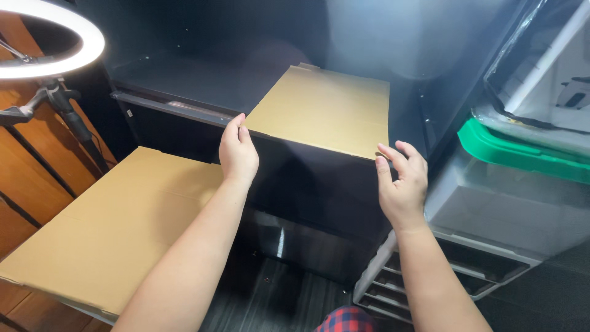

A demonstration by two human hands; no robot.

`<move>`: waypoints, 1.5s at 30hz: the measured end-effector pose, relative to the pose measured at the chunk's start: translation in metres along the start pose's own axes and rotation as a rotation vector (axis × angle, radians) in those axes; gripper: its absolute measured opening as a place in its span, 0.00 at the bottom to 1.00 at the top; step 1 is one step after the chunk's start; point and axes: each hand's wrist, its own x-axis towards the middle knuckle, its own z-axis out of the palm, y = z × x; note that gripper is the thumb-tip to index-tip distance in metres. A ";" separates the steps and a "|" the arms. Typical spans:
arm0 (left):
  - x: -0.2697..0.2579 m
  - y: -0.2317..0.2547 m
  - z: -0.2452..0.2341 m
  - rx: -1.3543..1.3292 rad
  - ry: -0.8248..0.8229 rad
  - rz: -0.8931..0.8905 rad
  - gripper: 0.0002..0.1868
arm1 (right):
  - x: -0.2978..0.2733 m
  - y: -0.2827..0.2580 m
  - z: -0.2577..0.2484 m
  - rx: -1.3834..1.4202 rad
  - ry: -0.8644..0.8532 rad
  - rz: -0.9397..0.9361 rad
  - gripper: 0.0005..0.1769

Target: The person repeatedly picks up flat cardboard sheets from a stack on a low wooden surface and places them one by one onto a black shelf above. The action is repeated continuously throughout the clip.

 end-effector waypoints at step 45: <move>0.046 0.002 0.039 0.324 -0.107 -0.039 0.16 | 0.024 0.045 0.040 -0.222 -0.135 0.051 0.13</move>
